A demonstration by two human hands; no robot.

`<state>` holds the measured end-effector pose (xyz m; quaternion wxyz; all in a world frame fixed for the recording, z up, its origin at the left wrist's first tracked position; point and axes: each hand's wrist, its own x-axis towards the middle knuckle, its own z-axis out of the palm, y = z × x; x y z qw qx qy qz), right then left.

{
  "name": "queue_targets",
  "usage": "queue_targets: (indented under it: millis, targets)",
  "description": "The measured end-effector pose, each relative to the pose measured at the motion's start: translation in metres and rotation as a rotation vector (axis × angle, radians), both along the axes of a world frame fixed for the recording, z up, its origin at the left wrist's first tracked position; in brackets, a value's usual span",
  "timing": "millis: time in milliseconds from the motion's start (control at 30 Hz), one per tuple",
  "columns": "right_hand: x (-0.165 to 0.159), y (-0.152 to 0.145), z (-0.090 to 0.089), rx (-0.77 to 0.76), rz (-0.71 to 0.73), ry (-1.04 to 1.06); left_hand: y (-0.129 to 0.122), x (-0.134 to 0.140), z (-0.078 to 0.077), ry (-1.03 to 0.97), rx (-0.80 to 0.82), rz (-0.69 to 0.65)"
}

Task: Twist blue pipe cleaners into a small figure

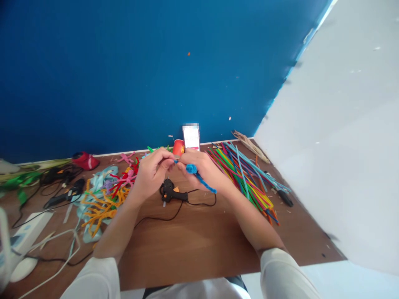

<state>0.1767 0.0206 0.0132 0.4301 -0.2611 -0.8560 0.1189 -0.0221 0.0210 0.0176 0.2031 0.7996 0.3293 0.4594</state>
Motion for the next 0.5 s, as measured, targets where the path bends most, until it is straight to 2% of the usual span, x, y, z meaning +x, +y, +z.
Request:
queue_targets:
  millis: [67, 100, 200, 267, 333, 400, 500]
  targets:
    - [0.0, 0.002, -0.002, 0.135, -0.018, -0.107, 0.0, 0.0, 0.0, 0.009, -0.112, 0.028]
    - [0.001, 0.002, -0.003, 0.207, -0.037, -0.174, 0.001, -0.001, 0.0, -0.014, -0.228, 0.009]
    - [0.002, 0.001, -0.003, 0.398, -0.112, -0.327, 0.009, -0.002, -0.001, -0.173, -0.723, -0.22]
    - [0.002, 0.0, -0.004, 0.446, -0.142, -0.342, 0.013, -0.002, -0.002, -0.3, -0.945, -0.358]
    - [0.001, 0.0, -0.006, 0.414, -0.174, -0.292, 0.016, -0.001, -0.004, -0.388, -0.973, -0.365]
    - [-0.001, 0.002, -0.01, 0.323, -0.216, -0.203, 0.017, 0.001, -0.005, -0.405, -0.87, -0.286]
    - [-0.004, 0.004, -0.014, 0.168, -0.232, -0.118, 0.015, 0.003, -0.005, -0.325, -0.692, -0.17]
